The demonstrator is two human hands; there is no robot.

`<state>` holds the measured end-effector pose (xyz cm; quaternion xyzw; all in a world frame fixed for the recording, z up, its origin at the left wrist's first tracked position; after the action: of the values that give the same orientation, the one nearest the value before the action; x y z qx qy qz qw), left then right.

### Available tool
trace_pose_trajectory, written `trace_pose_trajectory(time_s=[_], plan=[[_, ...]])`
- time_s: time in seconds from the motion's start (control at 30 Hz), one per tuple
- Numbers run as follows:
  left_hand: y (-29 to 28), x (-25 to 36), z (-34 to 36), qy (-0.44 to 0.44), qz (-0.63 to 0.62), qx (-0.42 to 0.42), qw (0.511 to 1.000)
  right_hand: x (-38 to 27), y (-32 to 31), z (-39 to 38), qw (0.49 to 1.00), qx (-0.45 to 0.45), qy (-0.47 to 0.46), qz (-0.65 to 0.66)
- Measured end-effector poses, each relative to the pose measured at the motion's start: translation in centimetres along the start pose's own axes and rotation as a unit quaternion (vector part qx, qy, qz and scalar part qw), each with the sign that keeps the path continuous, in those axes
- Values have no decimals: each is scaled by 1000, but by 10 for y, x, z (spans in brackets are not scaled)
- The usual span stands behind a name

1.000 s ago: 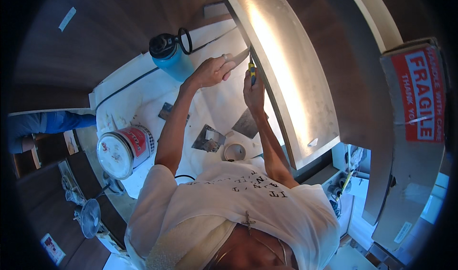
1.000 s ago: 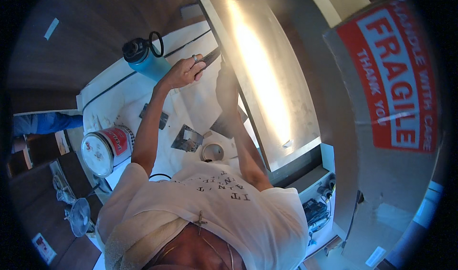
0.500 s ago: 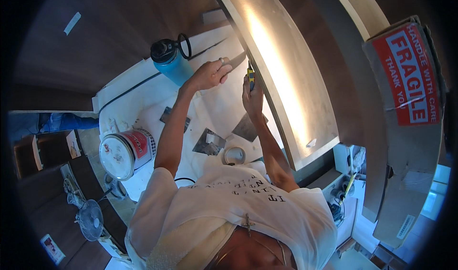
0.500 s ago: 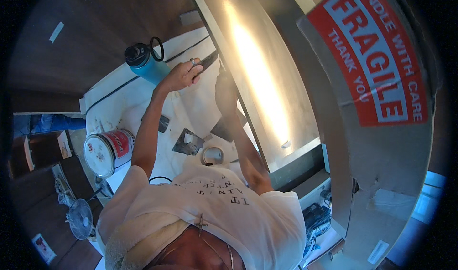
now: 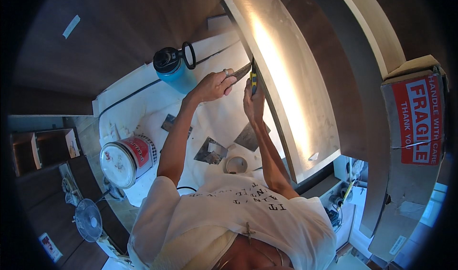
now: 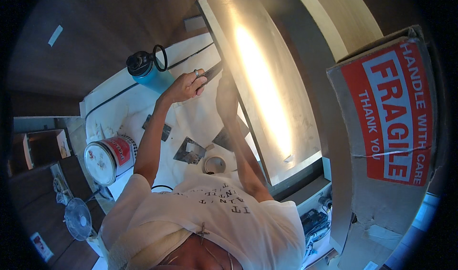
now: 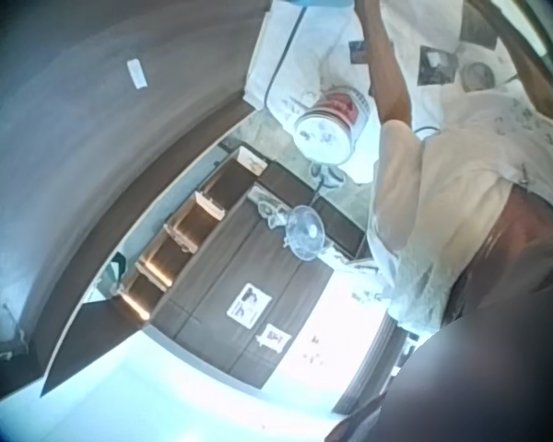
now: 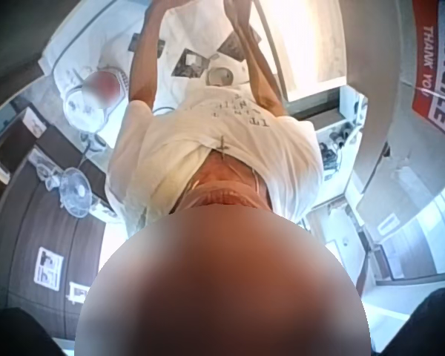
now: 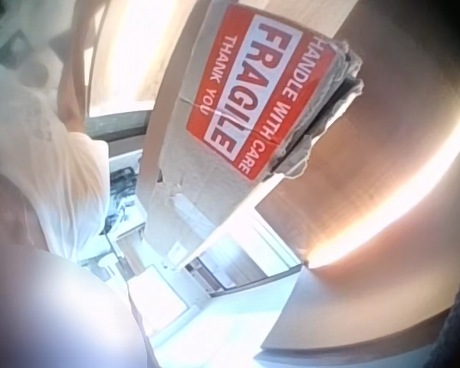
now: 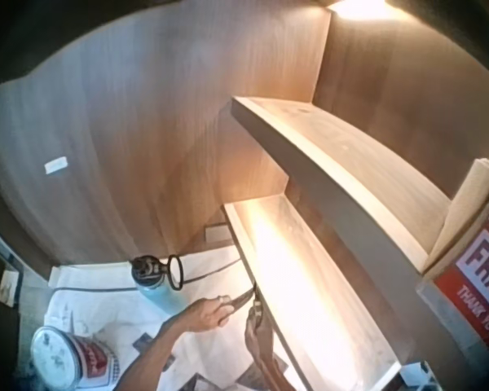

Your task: The person uses a utility knife to trim the edge of a curved wooden cabinet or countertop. They repeatedly run the blade along the seam, occasionally pausing to adjust their grip or reposition the tool.

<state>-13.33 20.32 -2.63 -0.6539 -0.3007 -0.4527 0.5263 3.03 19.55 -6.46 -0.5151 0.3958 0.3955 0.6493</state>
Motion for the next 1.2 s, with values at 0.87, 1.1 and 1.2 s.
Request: trace_pose_trajectory(time_s=[0.87,1.1,1.2], plan=[[8,6,-14,-19,-3,83,996,20,-9,-6,992,46,-111,-50],[5,6,-11,-1,-19,73,997,36,-2,1,999,-10,-34,23],[6,8,-13,4,-21,75,997,24,-1,-2,998,13,-67,11]])
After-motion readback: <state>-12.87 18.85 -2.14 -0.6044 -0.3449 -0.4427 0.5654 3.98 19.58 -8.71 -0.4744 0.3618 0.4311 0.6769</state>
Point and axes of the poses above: each hand's wrist, its own z-axis towards the middle knuckle, its own y-axis out of the palm, x = y × z, the point moved 7 cm from there along z, towards the middle knuckle, and after that the axes turned 4 degrees about x, right-handed, at the moved point
